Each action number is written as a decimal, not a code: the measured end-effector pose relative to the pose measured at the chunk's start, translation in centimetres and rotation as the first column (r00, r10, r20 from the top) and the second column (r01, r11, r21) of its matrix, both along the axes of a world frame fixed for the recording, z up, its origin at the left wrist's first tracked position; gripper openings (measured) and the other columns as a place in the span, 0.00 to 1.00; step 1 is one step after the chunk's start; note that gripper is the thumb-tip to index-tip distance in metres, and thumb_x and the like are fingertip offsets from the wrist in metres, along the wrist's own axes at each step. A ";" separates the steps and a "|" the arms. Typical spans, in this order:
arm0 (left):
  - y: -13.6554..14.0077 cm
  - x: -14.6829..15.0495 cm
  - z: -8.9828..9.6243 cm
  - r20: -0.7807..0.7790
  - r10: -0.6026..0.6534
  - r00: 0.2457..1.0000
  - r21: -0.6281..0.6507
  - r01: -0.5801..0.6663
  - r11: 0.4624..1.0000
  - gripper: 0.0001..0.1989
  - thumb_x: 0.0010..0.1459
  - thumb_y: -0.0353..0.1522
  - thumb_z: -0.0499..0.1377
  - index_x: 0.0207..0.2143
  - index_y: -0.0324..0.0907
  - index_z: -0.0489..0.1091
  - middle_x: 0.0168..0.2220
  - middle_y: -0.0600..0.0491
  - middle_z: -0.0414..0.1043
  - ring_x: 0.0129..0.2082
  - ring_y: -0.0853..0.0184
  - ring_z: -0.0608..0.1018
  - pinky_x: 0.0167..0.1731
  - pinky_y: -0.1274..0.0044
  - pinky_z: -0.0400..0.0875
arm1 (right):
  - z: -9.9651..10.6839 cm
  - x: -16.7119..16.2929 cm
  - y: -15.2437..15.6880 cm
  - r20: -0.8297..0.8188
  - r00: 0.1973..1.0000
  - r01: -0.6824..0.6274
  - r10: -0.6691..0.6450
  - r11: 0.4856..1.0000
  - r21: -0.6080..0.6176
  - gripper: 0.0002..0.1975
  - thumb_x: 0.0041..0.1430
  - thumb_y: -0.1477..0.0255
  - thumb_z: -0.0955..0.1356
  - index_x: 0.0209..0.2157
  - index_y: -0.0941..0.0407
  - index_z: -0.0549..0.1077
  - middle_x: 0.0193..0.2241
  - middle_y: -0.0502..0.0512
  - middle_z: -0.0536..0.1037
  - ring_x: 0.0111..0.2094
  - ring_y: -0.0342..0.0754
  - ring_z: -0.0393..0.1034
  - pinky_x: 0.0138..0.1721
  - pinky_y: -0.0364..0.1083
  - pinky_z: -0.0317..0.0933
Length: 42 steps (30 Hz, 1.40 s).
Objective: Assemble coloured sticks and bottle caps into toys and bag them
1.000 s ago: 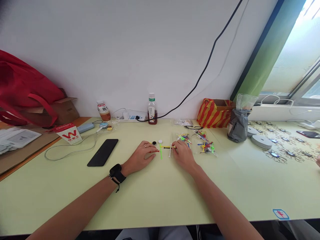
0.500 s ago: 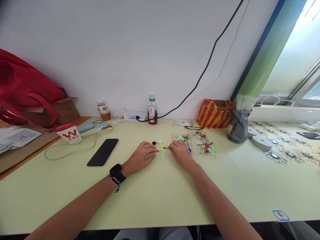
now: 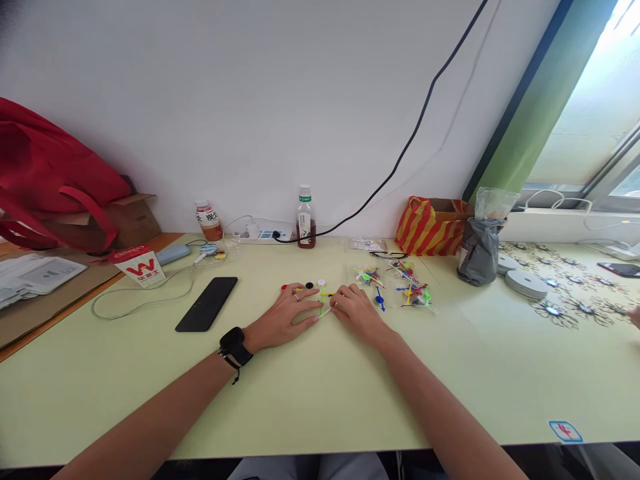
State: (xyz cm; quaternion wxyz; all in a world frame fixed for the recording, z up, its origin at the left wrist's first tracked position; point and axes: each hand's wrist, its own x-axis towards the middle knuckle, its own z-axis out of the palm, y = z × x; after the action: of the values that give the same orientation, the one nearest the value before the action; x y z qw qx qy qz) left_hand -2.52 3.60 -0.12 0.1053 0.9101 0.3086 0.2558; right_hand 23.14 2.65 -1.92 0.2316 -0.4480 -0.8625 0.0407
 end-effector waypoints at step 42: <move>0.6 0.0 -0.2 0.023 0.136 0.990 0.050 -0.137 0.989 0.06 0.65 0.33 0.60 0.40 0.46 0.78 0.51 0.49 0.76 0.57 0.54 0.68 0.58 0.59 0.66 | -1.2 -0.9 1.0 -0.221 0.975 -0.017 0.033 0.997 0.070 0.22 0.72 0.76 0.57 0.63 0.51 0.66 0.53 0.61 0.76 0.53 0.57 0.71 0.54 0.59 0.67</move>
State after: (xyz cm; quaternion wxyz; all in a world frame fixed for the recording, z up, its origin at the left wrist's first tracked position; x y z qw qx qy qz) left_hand -2.48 4.15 -0.29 0.0669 0.8866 0.3624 0.2794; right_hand 22.22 3.65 -3.16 0.3411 -0.4216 -0.8377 0.0640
